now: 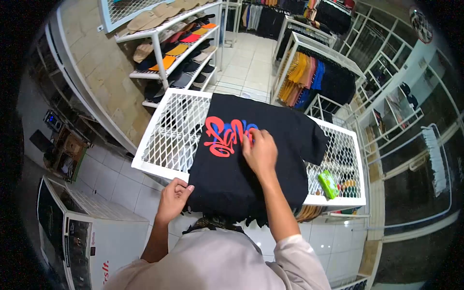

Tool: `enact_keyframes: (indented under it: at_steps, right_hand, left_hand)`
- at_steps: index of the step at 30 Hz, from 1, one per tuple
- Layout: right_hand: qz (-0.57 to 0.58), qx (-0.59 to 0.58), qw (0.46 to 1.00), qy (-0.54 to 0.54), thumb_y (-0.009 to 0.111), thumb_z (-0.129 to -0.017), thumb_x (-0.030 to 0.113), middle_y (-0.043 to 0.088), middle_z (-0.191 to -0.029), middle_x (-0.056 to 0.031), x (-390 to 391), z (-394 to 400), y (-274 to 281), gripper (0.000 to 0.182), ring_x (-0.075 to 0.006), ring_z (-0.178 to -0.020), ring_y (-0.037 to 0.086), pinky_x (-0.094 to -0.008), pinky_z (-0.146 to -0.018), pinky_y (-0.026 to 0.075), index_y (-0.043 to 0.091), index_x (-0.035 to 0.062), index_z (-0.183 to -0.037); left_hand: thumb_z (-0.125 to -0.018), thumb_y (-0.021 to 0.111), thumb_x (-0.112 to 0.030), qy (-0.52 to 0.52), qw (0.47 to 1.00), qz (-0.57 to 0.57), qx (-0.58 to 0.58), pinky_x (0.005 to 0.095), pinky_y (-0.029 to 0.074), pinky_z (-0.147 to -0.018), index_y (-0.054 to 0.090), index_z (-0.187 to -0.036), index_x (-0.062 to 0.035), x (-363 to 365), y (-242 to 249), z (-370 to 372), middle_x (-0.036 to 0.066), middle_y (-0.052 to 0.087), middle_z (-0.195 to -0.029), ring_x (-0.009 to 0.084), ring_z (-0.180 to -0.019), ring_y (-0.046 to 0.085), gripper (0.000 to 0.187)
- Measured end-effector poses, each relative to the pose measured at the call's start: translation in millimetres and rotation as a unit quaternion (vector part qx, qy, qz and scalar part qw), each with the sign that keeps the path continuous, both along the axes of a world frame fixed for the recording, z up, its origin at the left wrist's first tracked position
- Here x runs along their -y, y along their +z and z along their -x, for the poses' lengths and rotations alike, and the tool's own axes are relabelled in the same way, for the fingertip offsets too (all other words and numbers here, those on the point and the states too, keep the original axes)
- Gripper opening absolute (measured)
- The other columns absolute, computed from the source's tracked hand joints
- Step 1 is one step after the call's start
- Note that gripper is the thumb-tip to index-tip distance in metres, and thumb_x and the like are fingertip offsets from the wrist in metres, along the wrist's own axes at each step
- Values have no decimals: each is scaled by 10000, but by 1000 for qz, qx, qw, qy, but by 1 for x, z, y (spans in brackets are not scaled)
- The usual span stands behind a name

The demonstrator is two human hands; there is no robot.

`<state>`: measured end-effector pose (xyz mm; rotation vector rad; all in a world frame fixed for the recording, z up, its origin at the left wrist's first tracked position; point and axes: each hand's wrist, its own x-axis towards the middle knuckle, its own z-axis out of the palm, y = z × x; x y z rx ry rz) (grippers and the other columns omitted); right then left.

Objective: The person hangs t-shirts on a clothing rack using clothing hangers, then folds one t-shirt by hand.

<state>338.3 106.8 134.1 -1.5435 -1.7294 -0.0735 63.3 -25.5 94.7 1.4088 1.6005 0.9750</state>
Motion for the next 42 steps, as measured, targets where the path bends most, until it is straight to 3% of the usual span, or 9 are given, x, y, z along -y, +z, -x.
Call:
enact_keyframes:
  at_steps: [3,6,9,13,18,25,29,35,42]
  right_hand:
    - [4,-26,998,65,740,-890,305,689,-847,-178,-77,51,-6,283,-389,-814,679,-483,-727,545,727,23,-875]
    - [52,39,998,1,752,-852,417,718,-942,-180,-147,91,-18,382,-378,-912,706,-484,-790,577,744,45,-939]
    - [139,148,976,-78,734,-851,509,721,-1061,-173,-187,114,-30,473,-363,-984,716,-480,-813,597,743,56,-985]
    - [58,188,978,-66,712,-873,289,712,-1059,-168,-201,121,-48,263,-338,-939,715,-447,-748,607,739,39,-953]
    - [124,109,984,-71,632,-926,284,707,-1062,-202,-208,116,-32,296,-388,-990,712,-499,-767,596,721,7,-981]
    - [139,-180,970,-85,553,-976,368,746,-1086,-218,-204,-38,-2,390,-422,-1075,691,-480,-949,525,722,29,-1067]
    - [228,-114,923,-287,595,-974,348,665,-1277,-236,-155,-133,-17,400,-423,-1169,649,-506,-1004,506,673,54,-1234]
    - [82,-46,975,-200,678,-926,369,648,-1172,-217,-115,-115,-34,392,-427,-1105,636,-513,-929,519,652,74,-1183]
    - [10,36,993,-109,779,-836,285,616,-1027,-114,-113,-88,-62,223,-330,-1022,589,-462,-873,469,675,108,-923]
  left_hand:
    - [-946,773,-201,-17,1000,-12,5,285,504,-653,635,-949,26,0,-7,1,60,669,-718,96,-666,603,266]
    - [-905,796,-284,-29,998,-51,-35,414,571,-712,653,-992,32,3,-5,-1,198,727,-837,322,-782,737,358]
    - [-899,809,-248,-33,996,-65,-47,392,578,-751,634,-1034,20,6,-17,1,184,709,-859,303,-801,728,347]
    - [-912,792,-259,-35,993,-104,-41,422,579,-757,634,-1061,15,11,-20,6,198,712,-895,344,-825,727,350]
    - [-897,805,-184,-78,993,-87,0,309,535,-639,633,-1080,15,9,-11,6,124,678,-845,177,-638,626,320]
    - [-907,789,-92,-230,962,-116,88,229,466,-574,653,-1208,-11,-8,33,-50,30,638,-794,49,-618,548,340]
    - [-982,697,-235,-506,851,-140,5,392,567,-849,612,-1392,-49,-35,57,-77,163,704,-1166,298,-909,710,459]
    - [-972,688,-212,-371,914,-157,-54,372,570,-845,699,-1244,-59,-154,96,-101,141,748,-1070,249,-948,731,313]
    - [-954,663,-224,-267,901,-240,-244,441,502,-981,741,-1174,-88,-315,17,-166,159,689,-1083,352,-1098,645,270]
